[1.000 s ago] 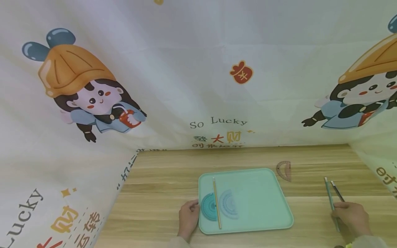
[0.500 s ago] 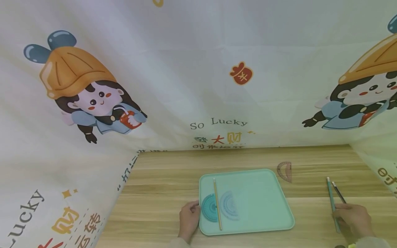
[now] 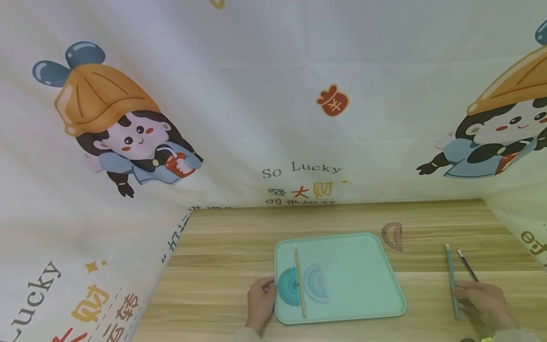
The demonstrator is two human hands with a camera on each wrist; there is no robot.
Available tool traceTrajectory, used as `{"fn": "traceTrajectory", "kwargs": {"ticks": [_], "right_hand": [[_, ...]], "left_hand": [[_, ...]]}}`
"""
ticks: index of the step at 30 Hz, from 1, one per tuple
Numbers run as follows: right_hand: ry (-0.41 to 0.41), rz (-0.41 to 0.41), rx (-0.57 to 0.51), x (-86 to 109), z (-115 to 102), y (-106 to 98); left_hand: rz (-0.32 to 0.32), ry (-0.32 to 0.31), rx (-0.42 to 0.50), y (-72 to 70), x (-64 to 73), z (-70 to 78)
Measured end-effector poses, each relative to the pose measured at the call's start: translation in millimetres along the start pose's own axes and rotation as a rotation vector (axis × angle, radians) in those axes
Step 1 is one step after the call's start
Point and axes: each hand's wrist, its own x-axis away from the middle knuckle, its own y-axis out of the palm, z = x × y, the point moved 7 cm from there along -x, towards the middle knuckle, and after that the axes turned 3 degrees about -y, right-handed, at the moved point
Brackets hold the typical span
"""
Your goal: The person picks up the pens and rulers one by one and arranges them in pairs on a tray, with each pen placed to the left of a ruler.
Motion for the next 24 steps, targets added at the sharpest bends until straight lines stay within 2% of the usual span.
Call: {"fn": "traceTrajectory", "kwargs": {"ticks": [11, 19, 24], "right_hand": [[-0.053, -0.123, 0.083, 7.9, -9.8, 16.7], [-0.048, -0.155, 0.022, 8.0, -11.1, 27.6], [-0.060, -0.160, 0.059, 10.3, -14.4, 34.1]], "left_hand": [[-0.005, 0.015, 0.006, -0.9, 0.1, 1.1], [-0.010, 0.013, 0.010, -0.9, 0.3, 0.2], [-0.011, 0.011, 0.007, -0.2, 0.0, -0.8]]}}
